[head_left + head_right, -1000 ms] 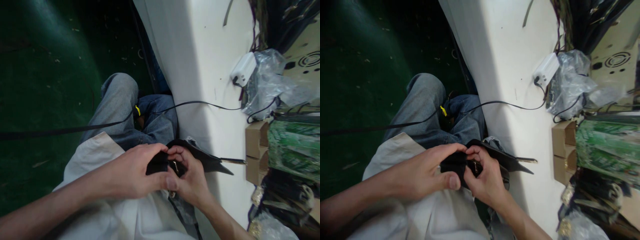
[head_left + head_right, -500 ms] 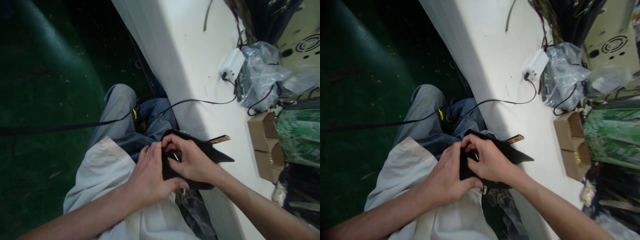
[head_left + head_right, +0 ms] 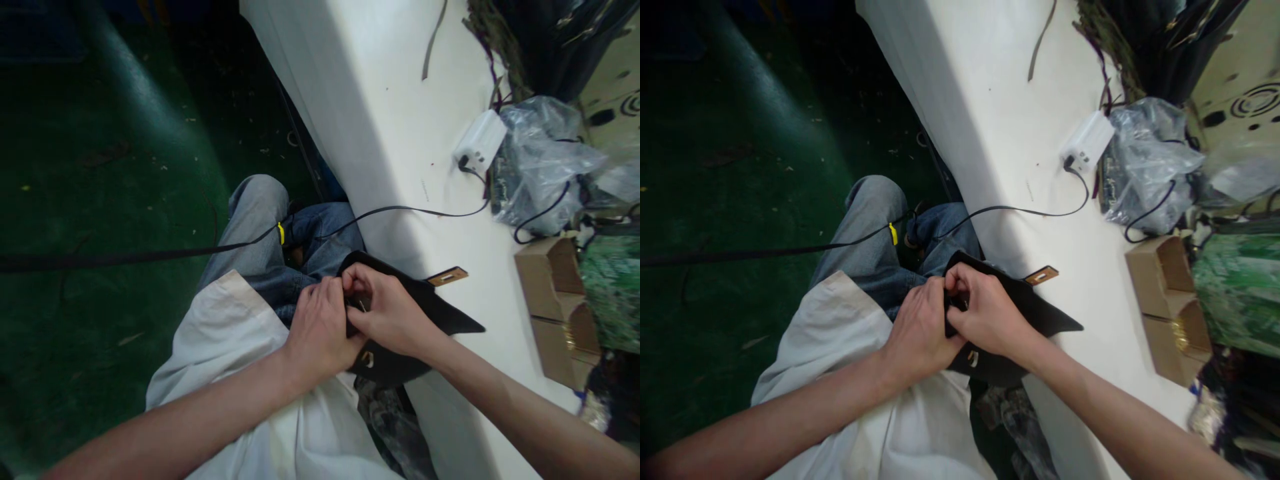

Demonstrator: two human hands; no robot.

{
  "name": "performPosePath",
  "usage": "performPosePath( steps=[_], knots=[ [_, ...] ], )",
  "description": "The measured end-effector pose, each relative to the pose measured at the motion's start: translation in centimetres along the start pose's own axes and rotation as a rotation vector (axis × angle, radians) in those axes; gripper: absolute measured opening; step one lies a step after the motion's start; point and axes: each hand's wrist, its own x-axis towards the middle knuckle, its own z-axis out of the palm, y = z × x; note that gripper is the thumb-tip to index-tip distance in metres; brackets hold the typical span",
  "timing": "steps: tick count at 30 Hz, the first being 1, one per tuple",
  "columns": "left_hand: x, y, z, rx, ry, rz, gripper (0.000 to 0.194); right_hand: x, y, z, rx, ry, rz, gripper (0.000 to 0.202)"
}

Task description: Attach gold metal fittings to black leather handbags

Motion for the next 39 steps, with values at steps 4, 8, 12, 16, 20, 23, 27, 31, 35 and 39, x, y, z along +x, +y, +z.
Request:
performPosePath(
  steps=[4, 8, 12, 16, 20, 23, 27, 31, 35, 39],
  knots=[
    [0.5, -2.7, -1.3, -0.086, -0.185, 0.067, 0.051, 0.1, 0.5, 0.3, -0.014, 0.001, 0.003, 0.033],
    [0.6, -4.9, -2.7, -0.209, -0.303, 0.131, 0.063, 0.5, 0.7, 0.1, -0.003, -0.047, 0.001, 0.035],
    [0.5, -5.5, -3.5, -0.326, -0.280, 0.178, 0.068, 0.8, 0.6, 0.3, 0.017, -0.062, -0.003, 0.033],
    [0.3, -5.1, -3.9, -0.238, -0.286, 0.244, 0.050, 0.9, 0.9, 0.8, 0.035, -0.029, 0.028, 0.035],
    [-0.3, -5.1, -4.0, -0.126, -0.229, 0.265, 0.043, 0.9, 1.1, 1.0, 0.024, 0.013, 0.067, 0.032],
    [-0.7, -5.4, -4.0, -0.089, -0.156, 0.299, 0.040, 0.9, 0.9, 0.8, 0.008, 0.010, 0.080, 0.029],
    [-0.6, -5.5, -4.9, -0.023, -0.184, 0.358, 0.038, 0.6, 0.4, 0.6, -0.005, -0.010, 0.081, 0.028],
    [-0.3, -5.0, -6.5, -0.027, -0.279, 0.382, 0.030, 0.3, -0.5, 1.0, -0.035, -0.035, 0.037, 0.028],
    [-0.4, -3.8, -6.8, -0.201, -0.203, 0.187, 0.007, 0.2, -1.3, 2.0, -0.099, -0.019, -0.015, 0.029],
    [-0.6, -3.3, -5.7, -0.349, -0.043, 0.021, 0.024, 0.0, -1.3, 2.7, -0.131, -0.034, -0.045, 0.031]
  ],
)
